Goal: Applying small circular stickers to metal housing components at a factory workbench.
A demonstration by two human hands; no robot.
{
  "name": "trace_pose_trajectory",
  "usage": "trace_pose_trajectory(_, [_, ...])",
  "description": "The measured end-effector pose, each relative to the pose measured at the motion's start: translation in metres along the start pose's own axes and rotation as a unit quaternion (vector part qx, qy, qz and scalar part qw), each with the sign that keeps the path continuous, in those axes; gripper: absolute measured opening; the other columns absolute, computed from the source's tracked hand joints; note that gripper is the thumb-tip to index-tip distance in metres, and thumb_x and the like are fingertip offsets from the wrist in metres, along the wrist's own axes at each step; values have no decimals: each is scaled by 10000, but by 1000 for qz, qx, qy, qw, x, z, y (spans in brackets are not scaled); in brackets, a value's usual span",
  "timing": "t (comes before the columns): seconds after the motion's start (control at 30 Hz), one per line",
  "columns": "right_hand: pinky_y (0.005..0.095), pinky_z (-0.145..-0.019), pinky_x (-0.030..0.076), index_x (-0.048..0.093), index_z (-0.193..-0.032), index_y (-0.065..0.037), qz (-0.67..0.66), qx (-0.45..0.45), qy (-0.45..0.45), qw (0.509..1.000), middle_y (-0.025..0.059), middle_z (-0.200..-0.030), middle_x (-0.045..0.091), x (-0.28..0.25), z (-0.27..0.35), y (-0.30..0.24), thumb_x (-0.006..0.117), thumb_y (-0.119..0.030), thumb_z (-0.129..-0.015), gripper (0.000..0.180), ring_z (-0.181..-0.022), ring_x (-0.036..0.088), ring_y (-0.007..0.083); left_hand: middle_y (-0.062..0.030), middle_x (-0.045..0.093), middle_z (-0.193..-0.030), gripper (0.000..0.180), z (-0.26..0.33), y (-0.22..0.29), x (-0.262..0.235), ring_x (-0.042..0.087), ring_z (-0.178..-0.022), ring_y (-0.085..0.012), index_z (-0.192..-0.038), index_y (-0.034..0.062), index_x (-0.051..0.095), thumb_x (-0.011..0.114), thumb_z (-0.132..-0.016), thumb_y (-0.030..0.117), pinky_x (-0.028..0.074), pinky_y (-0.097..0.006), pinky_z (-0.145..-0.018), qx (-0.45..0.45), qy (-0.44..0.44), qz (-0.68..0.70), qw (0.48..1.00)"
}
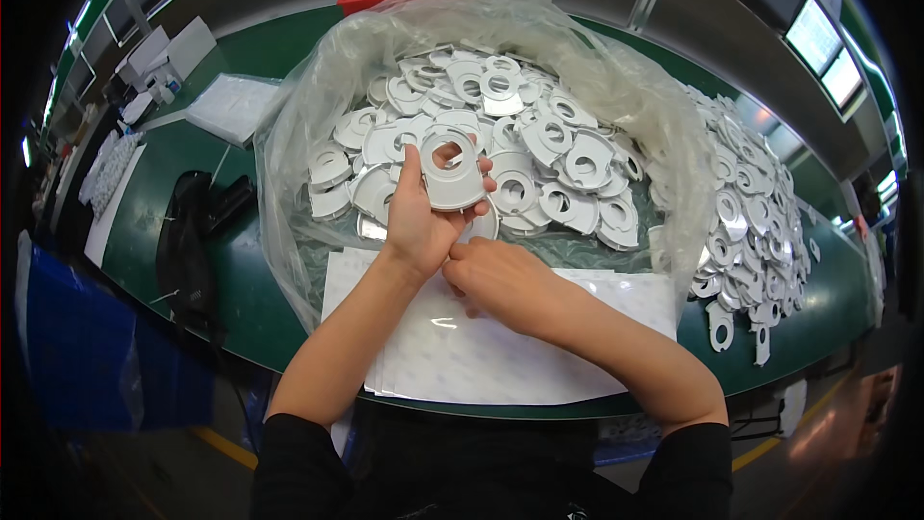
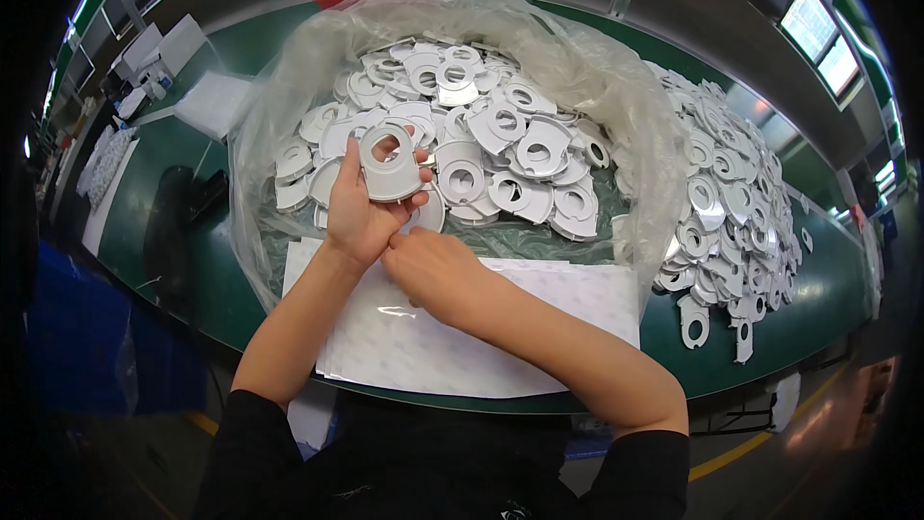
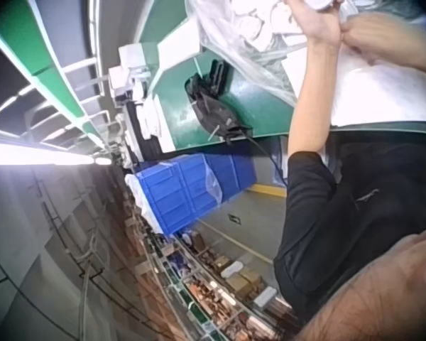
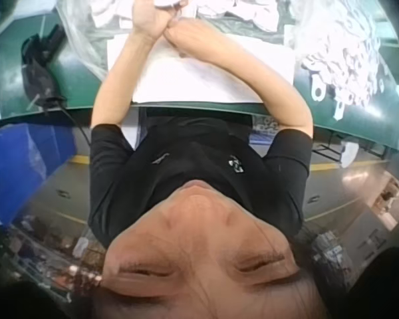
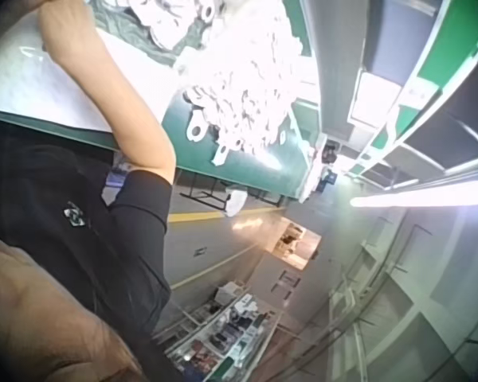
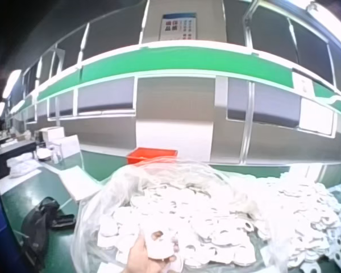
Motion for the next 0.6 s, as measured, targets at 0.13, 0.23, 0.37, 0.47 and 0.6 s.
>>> trace_pose_trajectory(0.13, [376,-633,497,549,-817,-13,45,-32,101,993,106,-852,540,-3,16,-11,580,-63,-705,127,-838,563,268,-152,566,-1043,615,4,-20,7,559,-859,-245,-1246,43,451,174,-976,521,456,-337,-659,-29,-3,15,999])
trace_pose_trajectory(0.23, [370,-578,488,527,-780,-16,81,-64,147,984,99,-811,519,4,34,-22,543,-71,-719,83,-805,559,253,-151,567,-1045,619,8,-46,6,567,-855,-249,-1239,47,453,171,-974,530,467,-337,-659,-63,-9,23,998])
trace_pose_trajectory(0.37, [355,-599,470,515,-769,-28,96,-92,58,989,92,-798,500,8,57,-45,558,-75,-697,96,-797,555,235,-137,583,-1016,610,7,-69,-2,578,-833,-222,-1200,50,474,178,-974,532,472,-313,-654,-121,-10,-11,993])
trace_pose_trajectory(0.47, [357,-612,455,511,-794,-36,-150,-125,1,981,64,-775,498,-25,79,-65,611,-127,-809,136,-755,569,225,-141,588,-1035,605,7,-67,1,583,-849,-210,-1221,50,465,176,-977,523,472,-306,-654,-124,-21,-70,990])
trace_pose_trajectory(0.6, [251,-659,451,574,-912,-32,-392,-118,173,896,29,-839,580,-67,85,-5,610,-50,-848,76,-748,560,133,-155,593,-1074,603,15,-64,14,598,-911,-229,-1248,49,452,169,-981,510,489,-332,-705,-142,18,-65,988])
Point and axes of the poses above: each hand's wrist, its own z-axis away from the middle knuckle, its own x-axis out of the palm, y = z × x, the point moved 9 cm from there along -z, towards the middle knuckle
